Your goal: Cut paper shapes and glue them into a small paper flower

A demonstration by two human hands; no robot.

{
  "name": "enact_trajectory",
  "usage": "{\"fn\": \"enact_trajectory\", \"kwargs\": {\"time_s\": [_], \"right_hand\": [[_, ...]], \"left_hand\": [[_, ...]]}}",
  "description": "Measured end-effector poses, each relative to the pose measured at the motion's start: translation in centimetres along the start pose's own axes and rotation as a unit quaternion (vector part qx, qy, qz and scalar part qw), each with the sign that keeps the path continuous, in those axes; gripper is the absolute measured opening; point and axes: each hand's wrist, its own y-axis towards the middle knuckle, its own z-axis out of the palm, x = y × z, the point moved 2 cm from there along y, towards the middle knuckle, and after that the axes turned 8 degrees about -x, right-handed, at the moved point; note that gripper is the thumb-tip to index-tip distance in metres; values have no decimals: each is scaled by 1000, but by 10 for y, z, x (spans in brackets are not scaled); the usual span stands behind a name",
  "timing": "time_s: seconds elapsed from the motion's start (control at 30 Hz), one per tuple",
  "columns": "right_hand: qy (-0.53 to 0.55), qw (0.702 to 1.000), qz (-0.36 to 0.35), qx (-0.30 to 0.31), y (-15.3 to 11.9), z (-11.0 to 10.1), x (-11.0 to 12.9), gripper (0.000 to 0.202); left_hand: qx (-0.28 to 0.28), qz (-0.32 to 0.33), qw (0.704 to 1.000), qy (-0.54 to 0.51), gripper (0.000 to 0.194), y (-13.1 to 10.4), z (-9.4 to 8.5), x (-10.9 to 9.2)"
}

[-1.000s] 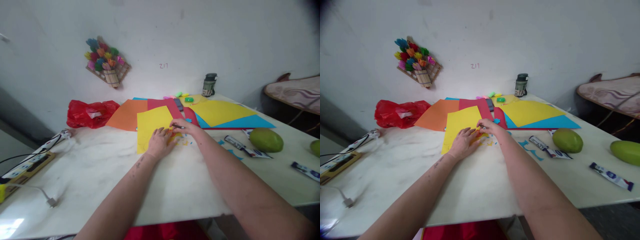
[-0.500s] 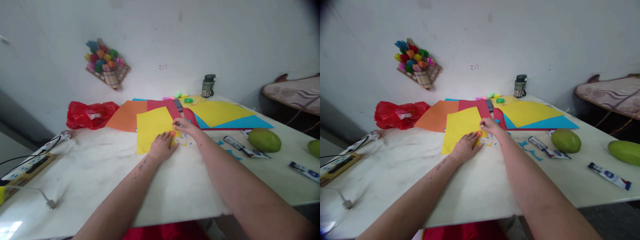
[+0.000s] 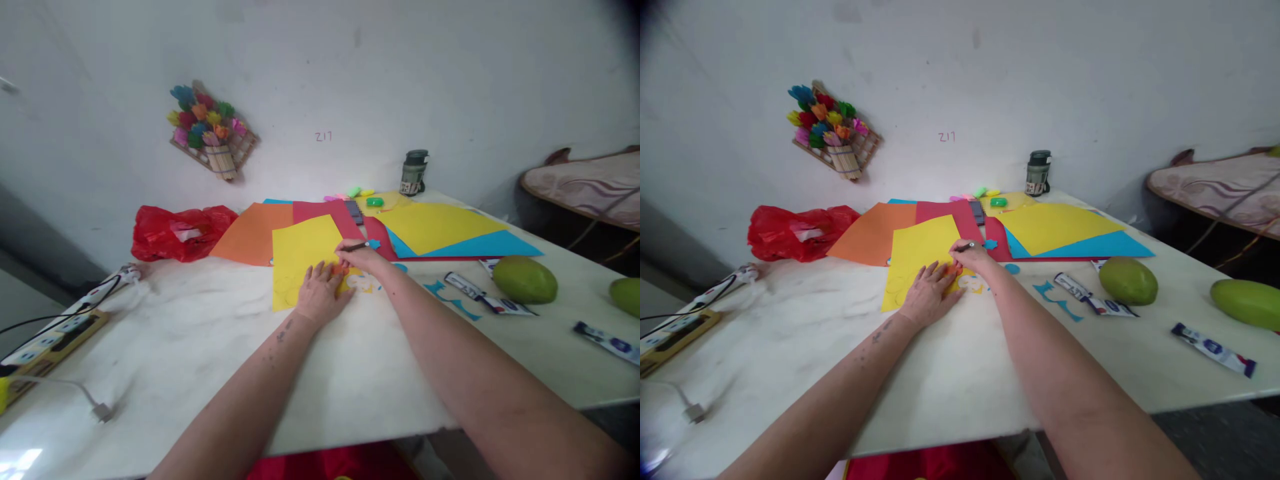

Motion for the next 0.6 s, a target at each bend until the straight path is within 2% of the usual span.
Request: {"fn": "enact_trajectory", "kwargs": {"time_s": [0.2,0.6], "right_hand": [[-17,999,-38,-28,1,1,-3,11],[-55,996,-69,-11,6,2,-13,11]], "left_hand": [[12,-6,1000,14,60,0,3,1],[17,5,1000,15,60,0,3,1]]}}
